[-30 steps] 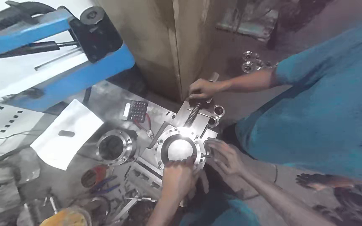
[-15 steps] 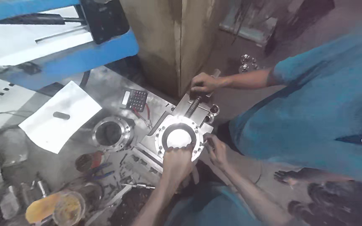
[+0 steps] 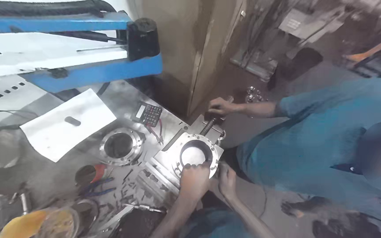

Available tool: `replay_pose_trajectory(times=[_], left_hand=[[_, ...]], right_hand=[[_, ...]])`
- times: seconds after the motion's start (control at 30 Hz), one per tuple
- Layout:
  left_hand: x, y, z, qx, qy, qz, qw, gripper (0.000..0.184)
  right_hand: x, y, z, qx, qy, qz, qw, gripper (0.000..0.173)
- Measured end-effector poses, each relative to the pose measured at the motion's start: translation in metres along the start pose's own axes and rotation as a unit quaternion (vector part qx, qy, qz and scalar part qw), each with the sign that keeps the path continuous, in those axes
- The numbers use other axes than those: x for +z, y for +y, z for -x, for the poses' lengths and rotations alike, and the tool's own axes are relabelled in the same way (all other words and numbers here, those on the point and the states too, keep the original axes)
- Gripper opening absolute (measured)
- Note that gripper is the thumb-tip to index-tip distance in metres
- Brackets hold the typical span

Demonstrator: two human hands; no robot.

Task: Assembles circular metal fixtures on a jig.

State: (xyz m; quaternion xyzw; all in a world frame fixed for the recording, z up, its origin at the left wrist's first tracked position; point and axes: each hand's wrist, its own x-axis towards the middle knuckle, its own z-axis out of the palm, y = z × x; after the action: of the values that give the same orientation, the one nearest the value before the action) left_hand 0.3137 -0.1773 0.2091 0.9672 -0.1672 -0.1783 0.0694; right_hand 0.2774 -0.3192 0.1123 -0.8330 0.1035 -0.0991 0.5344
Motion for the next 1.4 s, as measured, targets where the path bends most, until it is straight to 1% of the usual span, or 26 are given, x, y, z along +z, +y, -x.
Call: replay_pose_trajectory(times=[0.07, 0.17, 0.2, 0.23, 0.27, 0.33, 0.37, 0.43, 0.5, 0.53, 0.6, 0.67, 0.7, 0.73, 0.77, 0.8, 0.83, 0.87, 0.9, 0.93, 1.03, 1.17, 1.23, 1.3, 1.37, 1.4], left_hand=[[0.003, 0.001, 0.000, -0.004, 0.007, 0.011, 1.000, 0.044], [0.000, 0.003, 0.000, -0.007, -0.006, 0.033, 0.999, 0.043], [0.001, 0.003, 0.000, -0.006, 0.002, 0.040, 0.999, 0.041], [0.003, 0.002, -0.001, -0.003, 0.019, 0.044, 0.999, 0.040], [0.004, 0.002, 0.000, -0.003, 0.029, 0.052, 0.998, 0.039], [0.008, 0.000, 0.001, 0.007, 0.067, 0.051, 0.996, 0.037], [0.011, 0.000, 0.002, 0.013, 0.085, 0.049, 0.995, 0.036], [0.010, -0.001, 0.001, 0.014, 0.073, 0.054, 0.996, 0.035], [0.003, 0.000, 0.001, 0.007, 0.031, 0.063, 0.997, 0.036], [0.000, 0.000, 0.000, 0.003, 0.016, 0.065, 0.998, 0.036], [0.004, 0.001, -0.001, 0.007, 0.030, 0.065, 0.997, 0.034], [0.007, 0.001, -0.002, 0.008, 0.052, 0.050, 0.997, 0.034], [0.011, 0.000, -0.001, 0.008, 0.076, 0.033, 0.997, 0.034], [0.013, -0.001, -0.001, 0.006, 0.091, 0.017, 0.996, 0.036], [0.014, -0.001, -0.002, 0.003, 0.100, 0.007, 0.995, 0.037], [0.015, 0.001, -0.002, 0.002, 0.113, -0.001, 0.994, 0.038], [0.019, 0.002, -0.003, 0.005, 0.141, -0.012, 0.990, 0.038], [0.022, 0.001, -0.004, 0.008, 0.159, -0.019, 0.987, 0.039], [0.024, 0.001, -0.006, 0.009, 0.175, -0.021, 0.984, 0.039], [0.025, 0.000, -0.008, 0.008, 0.180, -0.017, 0.983, 0.039], [0.024, 0.000, -0.010, 0.002, 0.183, -0.004, 0.983, 0.038], [0.024, 0.001, -0.008, 0.003, 0.173, -0.020, 0.985, 0.040], [0.022, 0.002, -0.010, -0.013, 0.168, -0.032, 0.985, 0.041], [0.021, 0.004, -0.013, -0.035, 0.186, -0.052, 0.980, 0.045], [0.011, 0.008, -0.012, -0.064, 0.151, -0.045, 0.985, 0.053], [0.004, 0.010, -0.010, -0.080, 0.132, -0.013, 0.988, 0.059]], right_hand=[[-0.010, -0.028, 0.003, 0.142, -0.051, -0.072, 0.986, 0.048], [-0.034, -0.075, -0.004, 0.324, -0.112, -0.146, 0.928, 0.038], [-0.042, -0.092, -0.005, 0.356, -0.106, -0.167, 0.913, 0.031], [-0.049, -0.106, -0.004, 0.368, -0.089, -0.184, 0.907, 0.029], [-0.055, -0.118, -0.002, 0.370, -0.075, -0.199, 0.904, 0.033], [-0.062, -0.128, 0.006, 0.338, -0.088, -0.208, 0.914, 0.043], [-0.064, -0.125, 0.012, 0.299, -0.104, -0.201, 0.927, 0.043], [-0.072, -0.105, 0.021, 0.162, -0.161, -0.160, 0.960, 0.033], [-0.084, -0.073, 0.025, -0.021, -0.207, -0.054, 0.977, 0.034], [-0.089, -0.057, 0.022, -0.124, -0.211, 0.013, 0.969, 0.036], [-0.098, -0.035, 0.015, -0.297, -0.178, 0.139, 0.928, 0.041], [-0.099, -0.035, -0.003, -0.399, -0.159, 0.240, 0.871, 0.042], [-0.096, -0.055, -0.015, -0.392, -0.191, 0.283, 0.854, 0.037], [-0.089, -0.092, -0.033, -0.341, -0.241, 0.345, 0.841, 0.031], [-0.082, -0.132, -0.057, -0.268, -0.304, 0.416, 0.814, 0.028], [-0.080, -0.145, -0.075, -0.251, -0.321, 0.427, 0.807, 0.029], [-0.082, -0.121, -0.083, -0.310, -0.270, 0.364, 0.836, 0.034], [-0.081, -0.077, -0.082, -0.386, -0.183, 0.257, 0.867, 0.046], [-0.077, -0.049, -0.082, -0.425, -0.123, 0.167, 0.881, 0.054], [-0.072, -0.037, -0.084, -0.423, -0.100, 0.116, 0.893, 0.058], [-0.063, -0.040, -0.088, -0.352, -0.092, 0.066, 0.929, 0.063], [-0.057, -0.046, -0.090, -0.259, -0.102, 0.020, 0.960, 0.063], [-0.052, -0.047, -0.099, -0.242, -0.110, 0.003, 0.964, 0.065], [-0.054, -0.049, -0.105, -0.224, -0.146, 0.015, 0.963, 0.064], [-0.060, -0.056, -0.104, -0.201, -0.159, 0.054, 0.965, 0.062], [-0.063, -0.060, -0.103, -0.194, -0.152, 0.071, 0.967, 0.057]])
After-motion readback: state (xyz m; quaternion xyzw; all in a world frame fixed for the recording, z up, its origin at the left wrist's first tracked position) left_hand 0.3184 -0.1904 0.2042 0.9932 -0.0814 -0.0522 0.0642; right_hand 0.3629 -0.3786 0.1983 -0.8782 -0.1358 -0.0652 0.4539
